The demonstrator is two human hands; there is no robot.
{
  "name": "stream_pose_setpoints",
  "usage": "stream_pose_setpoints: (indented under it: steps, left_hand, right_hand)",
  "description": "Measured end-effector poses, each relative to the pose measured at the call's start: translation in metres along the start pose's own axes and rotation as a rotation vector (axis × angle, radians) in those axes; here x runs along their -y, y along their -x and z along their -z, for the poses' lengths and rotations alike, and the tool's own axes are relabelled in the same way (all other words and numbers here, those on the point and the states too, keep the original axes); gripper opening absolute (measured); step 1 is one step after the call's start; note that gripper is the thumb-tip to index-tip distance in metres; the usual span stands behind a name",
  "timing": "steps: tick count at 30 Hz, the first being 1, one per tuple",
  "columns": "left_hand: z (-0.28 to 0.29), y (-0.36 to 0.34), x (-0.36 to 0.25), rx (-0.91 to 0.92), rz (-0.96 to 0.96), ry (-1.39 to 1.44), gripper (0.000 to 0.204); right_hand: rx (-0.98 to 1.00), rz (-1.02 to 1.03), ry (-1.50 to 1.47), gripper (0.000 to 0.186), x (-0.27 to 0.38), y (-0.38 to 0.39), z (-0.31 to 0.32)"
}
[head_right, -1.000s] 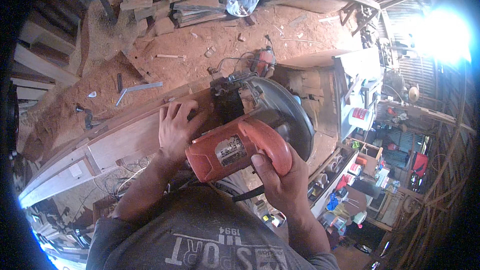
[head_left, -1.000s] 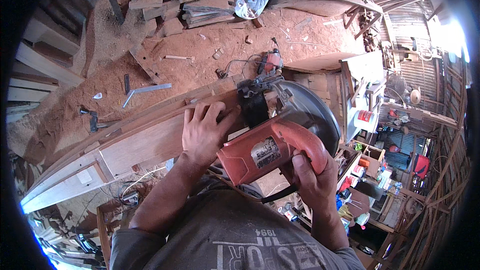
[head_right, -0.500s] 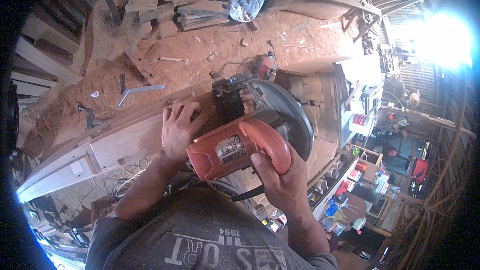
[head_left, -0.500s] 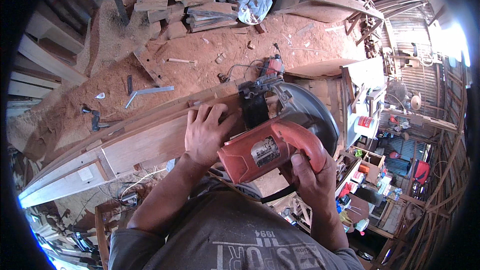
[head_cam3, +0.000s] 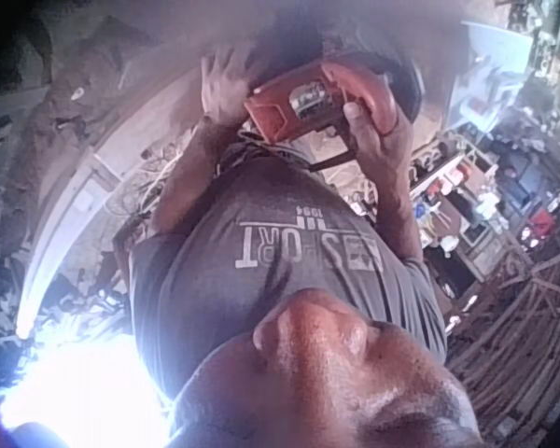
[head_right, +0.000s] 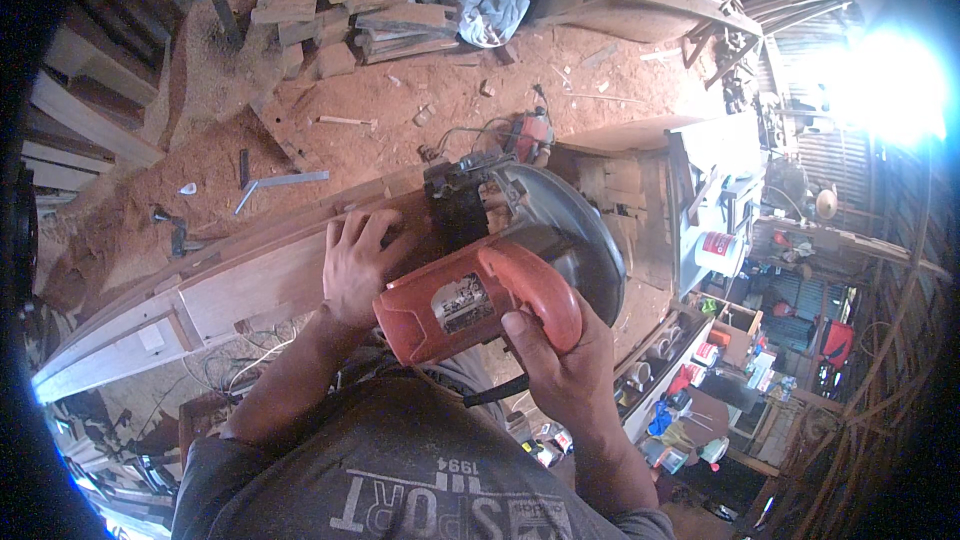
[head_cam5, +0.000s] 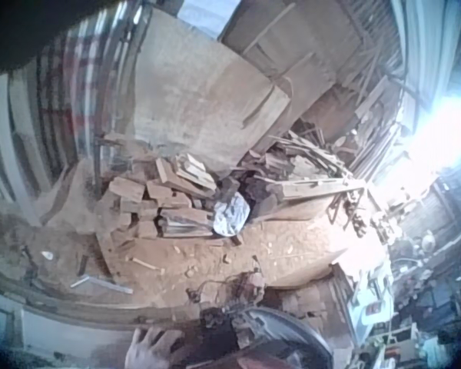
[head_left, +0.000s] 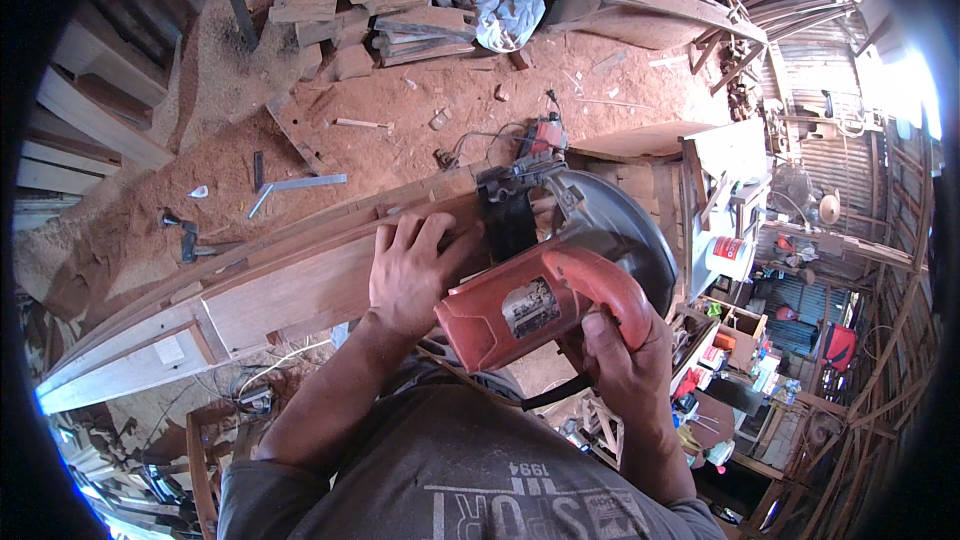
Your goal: The person measures and marks a wooden plank using a square and pencil, then cuts it with a circular saw. The person repeats this process to produce several smaller pieces of wood.
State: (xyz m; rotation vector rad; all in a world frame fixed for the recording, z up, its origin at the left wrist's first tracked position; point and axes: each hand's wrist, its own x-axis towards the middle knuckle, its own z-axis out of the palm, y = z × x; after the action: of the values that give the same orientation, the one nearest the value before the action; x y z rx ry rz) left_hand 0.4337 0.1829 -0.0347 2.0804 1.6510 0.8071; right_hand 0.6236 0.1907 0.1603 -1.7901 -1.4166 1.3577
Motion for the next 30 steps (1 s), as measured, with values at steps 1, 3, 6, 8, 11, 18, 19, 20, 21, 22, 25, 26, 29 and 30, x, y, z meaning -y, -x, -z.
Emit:
stream_pose_setpoints:
  steps: [1, 3, 6, 8, 11, 18, 19, 20, 21, 22, 25, 26, 29, 30]
  left_hand:
    - [-0.001, 0.001, 0.0, 0.001, 0.002, -0.003, 0.058]
    - [-0.001, 0.0, 0.0, 0.012, -0.003, -0.006, 0.058]
    - [0.0, 0.001, -0.001, 0.026, -0.008, -0.016, 0.058]
    - [-0.003, 0.002, 0.001, 0.028, -0.013, -0.032, 0.059]
    - [-0.005, 0.004, 0.003, 0.046, -0.03, -0.058, 0.06]
    - [-0.01, 0.007, 0.004, 0.082, -0.031, -0.081, 0.066]
    - [-0.011, 0.008, 0.005, 0.099, -0.029, -0.087, 0.067]
    - [-0.011, 0.008, 0.005, 0.115, -0.026, -0.091, 0.067]
    - [-0.011, 0.009, 0.005, 0.115, -0.021, -0.088, 0.066]
    - [-0.012, 0.009, 0.005, 0.115, -0.017, -0.085, 0.066]
    - [-0.011, 0.009, 0.004, 0.098, -0.024, -0.089, 0.063]
    - [-0.01, 0.009, 0.004, 0.09, -0.028, -0.094, 0.062]
    - [-0.006, 0.006, 0.001, 0.106, -0.012, -0.071, 0.059]
    - [-0.006, 0.006, 0.002, 0.087, -0.018, -0.084, 0.059]
  right_hand:
    - [0.024, -0.008, 0.048, 0.039, 0.0, 0.001, 0.006]
    - [0.022, 0.023, 0.072, 0.039, -0.002, 0.0, 0.007]
    - [0.01, 0.075, 0.068, 0.039, -0.004, -0.003, 0.001]
    - [0.062, 0.017, 0.148, 0.039, 0.006, -0.001, 0.008]
    - [0.078, -0.042, 0.138, 0.04, 0.003, -0.001, 0.012]
    - [0.035, -0.025, -0.059, 0.039, 0.002, -0.004, 0.001]
    - [0.028, -0.06, -0.094, 0.039, 0.005, -0.003, -0.001]
    - [0.021, -0.097, -0.127, 0.039, 0.007, -0.002, -0.002]
    - [0.03, -0.085, -0.07, 0.039, 0.008, -0.003, 0.0]
    - [0.039, -0.073, -0.013, 0.039, 0.008, -0.003, 0.003]
    - [0.003, -0.006, 0.033, 0.04, 0.009, -0.007, -0.002]
    - [-0.019, 0.02, 0.027, 0.04, 0.009, -0.008, -0.004]
    - [0.015, 0.051, 0.088, 0.04, 0.004, -0.009, 0.002]
    - [0.025, 0.024, 0.093, 0.039, 0.004, -0.009, 0.004]
